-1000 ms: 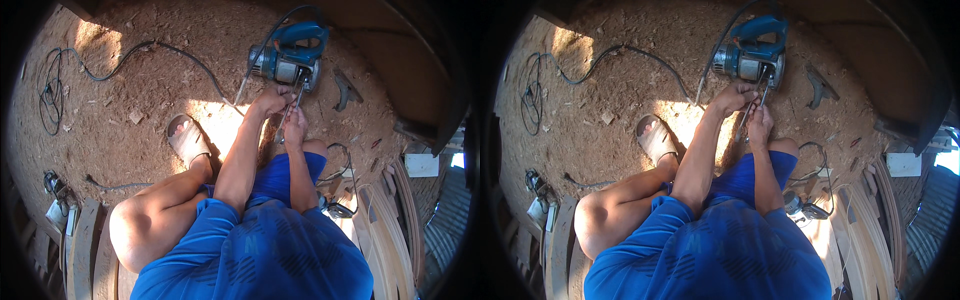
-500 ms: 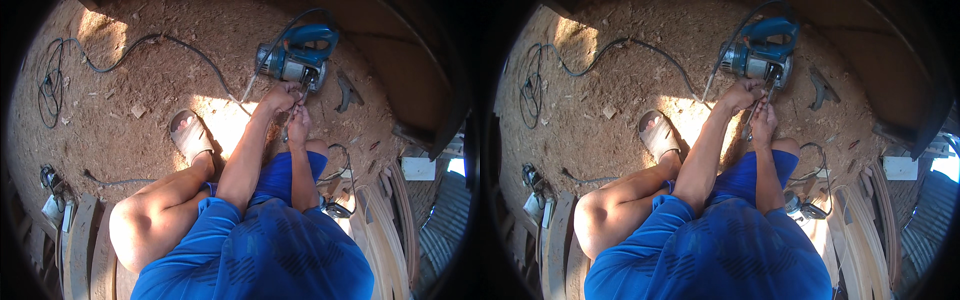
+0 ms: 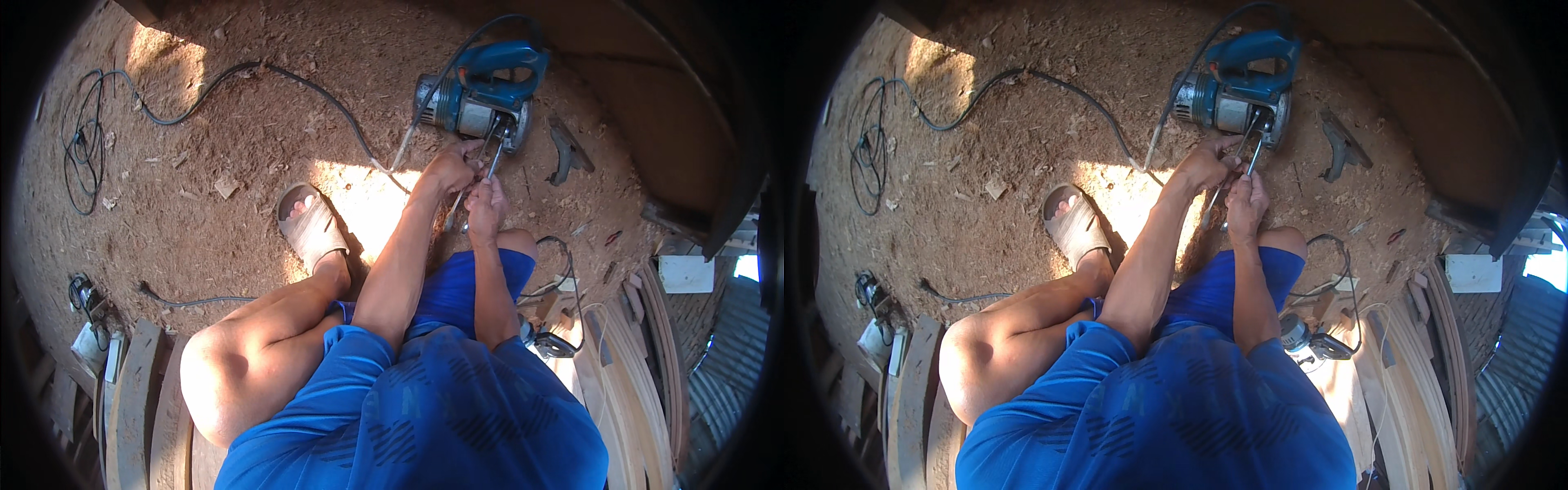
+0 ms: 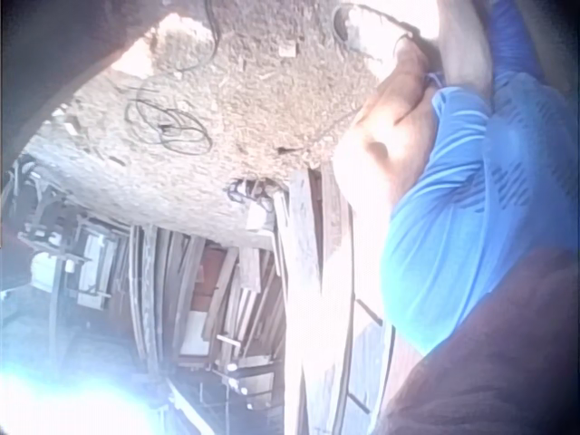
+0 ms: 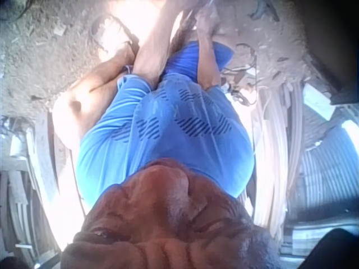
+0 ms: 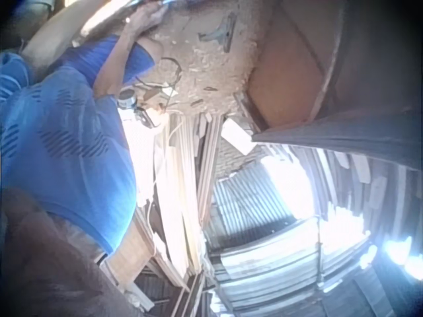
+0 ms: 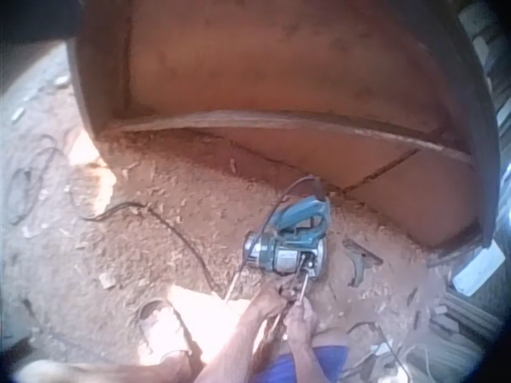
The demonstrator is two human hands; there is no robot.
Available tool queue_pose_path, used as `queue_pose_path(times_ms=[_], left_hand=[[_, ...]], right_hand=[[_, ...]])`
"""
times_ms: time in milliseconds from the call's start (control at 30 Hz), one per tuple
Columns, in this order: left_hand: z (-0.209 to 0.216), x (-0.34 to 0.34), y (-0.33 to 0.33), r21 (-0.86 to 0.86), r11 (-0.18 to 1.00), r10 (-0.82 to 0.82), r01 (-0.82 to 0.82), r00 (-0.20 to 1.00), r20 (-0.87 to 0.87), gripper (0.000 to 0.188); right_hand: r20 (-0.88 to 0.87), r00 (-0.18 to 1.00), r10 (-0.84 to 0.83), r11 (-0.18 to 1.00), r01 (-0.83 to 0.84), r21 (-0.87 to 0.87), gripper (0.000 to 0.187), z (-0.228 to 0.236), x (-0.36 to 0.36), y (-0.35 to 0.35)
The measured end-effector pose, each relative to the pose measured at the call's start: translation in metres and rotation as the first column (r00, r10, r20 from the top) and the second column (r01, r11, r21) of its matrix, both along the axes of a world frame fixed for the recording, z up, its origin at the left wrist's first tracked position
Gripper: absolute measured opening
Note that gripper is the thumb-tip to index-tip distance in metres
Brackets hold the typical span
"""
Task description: The person uses a wrench to loosen and remove parts from a wood router, handling the metal plates and a small screw by hand.
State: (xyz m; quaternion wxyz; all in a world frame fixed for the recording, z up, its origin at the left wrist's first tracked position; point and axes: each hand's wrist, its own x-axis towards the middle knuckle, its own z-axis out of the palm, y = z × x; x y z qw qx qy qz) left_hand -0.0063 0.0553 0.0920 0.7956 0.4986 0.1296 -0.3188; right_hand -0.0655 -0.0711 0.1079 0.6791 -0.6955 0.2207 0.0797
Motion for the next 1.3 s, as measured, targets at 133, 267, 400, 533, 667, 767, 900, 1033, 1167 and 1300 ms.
queue_pose_path(times_ms=[133,267,400,533,667,767,900,1033,1167,1300], left_hand=[[0.004,0.000,-0.004,0.159,0.986,-0.058,0.049,0.997,0.054,0.049],[-0.017,-0.006,-0.009,0.268,0.964,-0.047,0.008,0.989,0.139,0.050],[-0.020,-0.006,-0.014,0.321,0.947,-0.068,0.004,0.980,0.188,0.052],[-0.023,-0.005,-0.015,0.323,0.945,-0.080,0.045,0.992,0.096,0.054],[-0.026,-0.005,-0.011,0.359,0.933,-0.076,0.016,0.985,0.153,0.054],[0.002,0.006,-0.016,0.261,0.963,-0.092,0.068,0.992,0.082,0.051],[-0.021,0.000,-0.007,-0.050,0.998,-0.031,0.026,0.993,-0.114,0.049],[-0.034,0.002,-0.010,-0.164,0.986,-0.038,0.000,0.973,-0.227,0.044],[-0.032,0.002,-0.018,-0.348,0.937,-0.109,0.036,0.975,-0.193,0.031],[-0.018,0.005,0.013,-0.469,0.881,-0.059,-0.059,0.971,-0.234,0.026]], right_hand=[[0.016,1.000,-0.024,1.000,0.024,0.000,0.025,-0.005,0.003,-0.002],[0.013,1.000,-0.027,0.998,0.026,0.056,0.025,-0.010,0.003,0.004],[-0.009,0.999,-0.054,0.998,0.054,0.028,0.024,-0.008,0.002,0.006],[-0.016,0.998,-0.060,0.998,0.059,-0.034,0.021,-0.004,0.002,0.016],[-0.108,0.994,0.027,0.993,-0.039,-0.108,0.021,0.002,-0.024,0.012],[-0.207,0.978,-0.008,0.998,-0.004,-0.055,0.020,0.020,-0.040,-0.009],[-0.194,0.971,0.142,0.984,-0.160,-0.082,0.041,0.085,-0.050,0.000],[-0.232,0.963,0.137,0.872,-0.007,0.490,0.040,0.132,-0.037,-0.022],[-0.038,0.986,0.164,0.796,-0.109,0.596,0.035,0.183,-0.011,-0.013],[-0.022,0.974,0.228,0.958,-0.228,-0.176,0.019,0.208,0.001,0.030]])
